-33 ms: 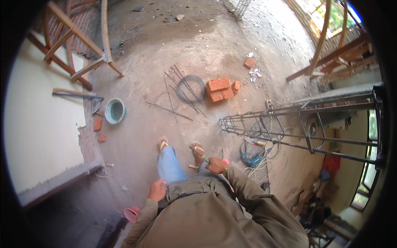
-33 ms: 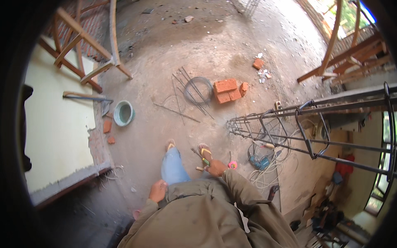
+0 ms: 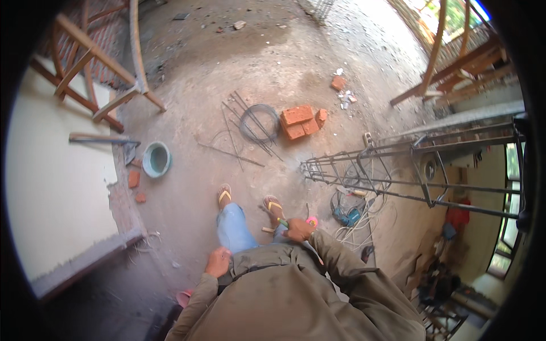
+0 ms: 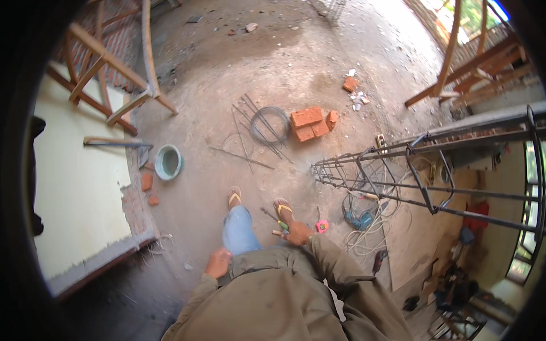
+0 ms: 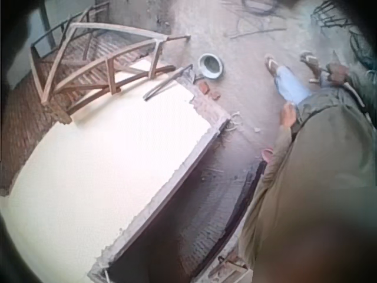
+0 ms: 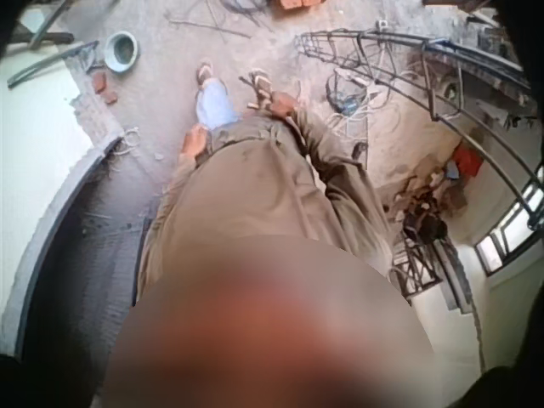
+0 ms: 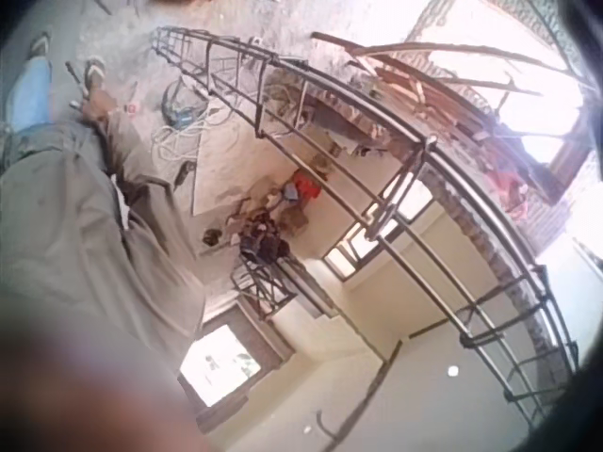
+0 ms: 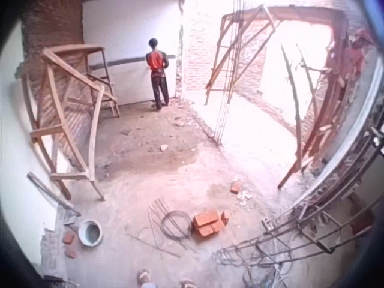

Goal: The person sits on the floor and assembles a vertical rebar cage by tying horizontal and vertical steel bars together with wire. They use pliers to twist and secure the wire at multiple joints, occasionally adjusting the cage and picking up additional wire from the floor.

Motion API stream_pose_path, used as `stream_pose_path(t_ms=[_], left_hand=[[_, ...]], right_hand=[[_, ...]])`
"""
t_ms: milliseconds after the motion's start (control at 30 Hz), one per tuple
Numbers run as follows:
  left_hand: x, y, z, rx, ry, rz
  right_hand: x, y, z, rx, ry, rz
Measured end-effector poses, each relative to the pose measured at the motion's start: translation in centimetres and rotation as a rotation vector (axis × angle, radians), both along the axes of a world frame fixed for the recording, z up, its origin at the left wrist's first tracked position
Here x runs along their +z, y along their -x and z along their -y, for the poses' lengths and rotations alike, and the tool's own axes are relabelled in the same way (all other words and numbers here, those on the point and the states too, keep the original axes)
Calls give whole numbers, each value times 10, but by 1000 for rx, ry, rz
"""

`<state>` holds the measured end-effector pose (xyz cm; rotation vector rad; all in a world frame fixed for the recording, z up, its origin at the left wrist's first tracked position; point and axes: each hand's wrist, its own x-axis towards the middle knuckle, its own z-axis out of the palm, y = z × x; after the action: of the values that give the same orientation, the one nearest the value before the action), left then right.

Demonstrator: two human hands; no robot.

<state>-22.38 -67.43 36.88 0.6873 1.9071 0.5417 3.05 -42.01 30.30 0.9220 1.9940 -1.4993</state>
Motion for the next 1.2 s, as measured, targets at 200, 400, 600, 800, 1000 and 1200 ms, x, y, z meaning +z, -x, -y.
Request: stream_pose_path(t_ms=[200, 400, 600, 800, 1000, 1200], left_hand=[[-28, 139, -58, -411, 289, 236], [-41, 204, -102, -481, 466, 468], [-102, 210, -160, -388, 286, 282], [-177, 144, -292, -473, -47, 154], [-276, 9, -376, -550, -44, 289], [-416, -75, -400, -540, -358, 329]], right_hand=[[47, 59, 61, -224, 142, -35], [78, 93, 122, -584, 351, 49], [34, 107, 158, -946, 650, 50], [-145, 114, 133, -861, 213, 313], [-331, 105, 59, -1049, 23, 510], [-429, 69, 16, -1312, -390, 372]])
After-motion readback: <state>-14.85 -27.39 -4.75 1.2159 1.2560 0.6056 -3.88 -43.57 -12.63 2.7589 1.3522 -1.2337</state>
